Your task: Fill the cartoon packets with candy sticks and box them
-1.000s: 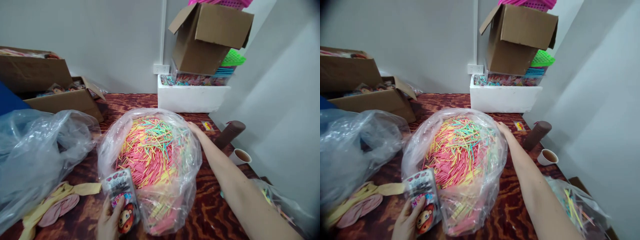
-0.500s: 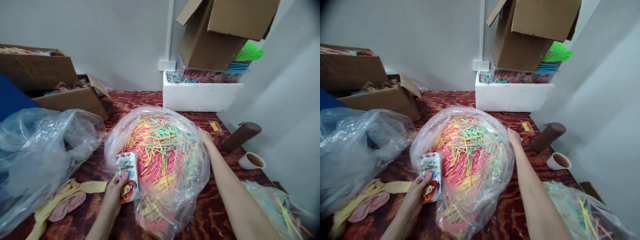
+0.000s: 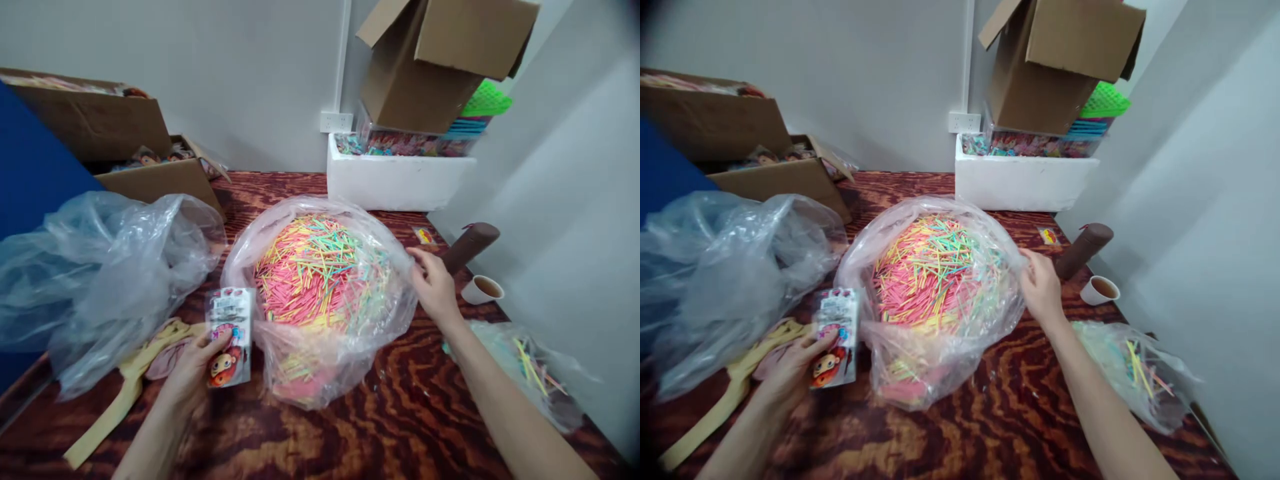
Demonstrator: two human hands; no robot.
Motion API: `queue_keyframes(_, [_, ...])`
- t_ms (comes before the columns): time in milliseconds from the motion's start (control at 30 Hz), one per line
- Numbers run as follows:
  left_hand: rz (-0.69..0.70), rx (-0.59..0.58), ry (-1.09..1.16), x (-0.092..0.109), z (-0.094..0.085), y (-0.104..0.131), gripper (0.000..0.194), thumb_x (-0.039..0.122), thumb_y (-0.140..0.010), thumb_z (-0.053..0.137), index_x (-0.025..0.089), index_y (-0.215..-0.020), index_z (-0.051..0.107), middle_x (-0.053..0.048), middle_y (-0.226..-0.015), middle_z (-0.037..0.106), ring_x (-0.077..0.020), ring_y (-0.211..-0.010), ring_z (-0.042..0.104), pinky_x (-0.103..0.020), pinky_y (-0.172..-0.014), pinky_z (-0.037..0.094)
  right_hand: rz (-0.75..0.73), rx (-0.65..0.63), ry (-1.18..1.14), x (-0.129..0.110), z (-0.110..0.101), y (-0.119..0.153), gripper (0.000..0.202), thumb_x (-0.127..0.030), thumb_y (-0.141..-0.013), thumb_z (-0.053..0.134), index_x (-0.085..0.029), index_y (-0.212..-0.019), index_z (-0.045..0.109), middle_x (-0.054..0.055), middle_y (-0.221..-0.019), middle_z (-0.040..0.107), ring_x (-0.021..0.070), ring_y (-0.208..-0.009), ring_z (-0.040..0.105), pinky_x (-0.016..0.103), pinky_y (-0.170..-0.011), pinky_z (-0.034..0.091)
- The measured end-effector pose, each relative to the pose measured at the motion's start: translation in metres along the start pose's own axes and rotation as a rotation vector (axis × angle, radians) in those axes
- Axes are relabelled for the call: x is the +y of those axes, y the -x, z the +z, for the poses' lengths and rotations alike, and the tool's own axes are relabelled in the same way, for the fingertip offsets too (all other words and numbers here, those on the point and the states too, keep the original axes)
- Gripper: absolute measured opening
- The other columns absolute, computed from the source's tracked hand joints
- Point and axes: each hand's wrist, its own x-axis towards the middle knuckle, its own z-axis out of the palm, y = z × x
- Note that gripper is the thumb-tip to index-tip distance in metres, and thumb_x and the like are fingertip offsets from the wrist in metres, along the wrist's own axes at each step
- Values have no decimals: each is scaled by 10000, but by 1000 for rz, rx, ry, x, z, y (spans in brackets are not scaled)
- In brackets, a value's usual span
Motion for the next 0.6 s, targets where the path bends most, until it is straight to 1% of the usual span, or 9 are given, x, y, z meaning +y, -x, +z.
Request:
queue_keyframes(67, [33, 10, -59, 3, -18, 23, 357, 201, -593, 835, 166, -902, 660, -12, -683, 717, -168, -528, 669, -273, -528, 574, -349, -311, -7, -39, -16, 33, 617, -78, -792, 405, -252, -1379, 489, 60, -1402, 539, 243, -1345, 426, 473, -1115, 331])
queue_keyframes(100, [40, -5, -101, 5, -24, 35, 378, 238, -587, 847, 173, -913, 667, -10, -704, 721, -171, -549, 674, -272, -544, 573, -472, -457, 19, -55, -21, 47, 718, -36, -760, 398, -267, -1439, 410, 44, -1446, 499, 236, -1388, 370, 484, -1129, 310])
queue_keyframes(167, [56, -95, -225, 10, -27, 56, 404, 316, -610, 841, 188, -958, 682, -25, -786, 736, -198, -636, 696, -295, -605, 576, -625, -618, 125, -76, -23, 68, 854, 16, -710, 402, -260, -1509, 276, 46, -1530, 391, 241, -1439, 275, 515, -1155, 243])
queue_keyframes(267, [219, -390, -520, 18, -7, 72, 357, 367, -716, 760, 213, -1031, 697, -77, -1137, 701, -280, -998, 676, -364, -836, 544, -753, -671, 280, -84, -9, 77, 906, 22, -679, 454, -216, -1524, 231, 88, -1569, 310, 284, -1457, 210, 555, -1160, 161])
queue_keyframes(333, [410, -600, -767, 22, 15, 70, 248, 347, -744, 732, 210, -950, 716, -76, -1418, 521, -307, -1288, 492, -377, -1034, 417, -800, -670, 352, -82, 5, 72, 874, 9, -677, 488, -193, -1503, 289, 117, -1528, 374, 313, -1446, 217, 574, -1147, 145])
queue_keyframes(400, [497, -722, -955, 24, 36, 58, 172, 327, -801, 663, 203, -912, 703, -66, -1528, 378, -299, -1373, 386, -380, -1087, 341, -832, -669, 397, -81, 16, 64, 798, -10, -689, 511, -166, -1460, 371, 153, -1420, 493, 330, -1399, 297, 582, -1129, 158])
queue_keyframes(467, [514, -801, -1106, 23, 50, 43, 118, 291, -791, 650, 182, -828, 678, -87, -1466, 456, -298, -1339, 420, -364, -1049, 363, -853, -669, 417, -81, 22, 58, 642, -30, -718, 525, -135, -1350, 502, 167, -1238, 604, 320, -1271, 441, 564, -1115, 190])
queue_keyframes(500, [506, -822, -1172, 22, 53, 37, 114, 280, -785, 642, 180, -831, 672, -93, -1382, 535, -288, -1265, 490, -350, -1012, 387, -858, -671, 416, -81, 21, 56, 534, -39, -735, 530, -127, -1259, 570, 158, -1143, 636, 301, -1183, 502, 542, -1108, 215])
queue_keyframes(600, [486, -859, -1303, 18, 51, 33, 179, 280, -781, 612, 194, -923, 679, -46, -1059, 666, -228, -993, 608, -292, -873, 432, -849, -683, 357, -80, 12, 53, 230, -60, -793, 535, -150, -967, 656, 104, -959, 655, 233, -975, 562, 455, -1059, 300])
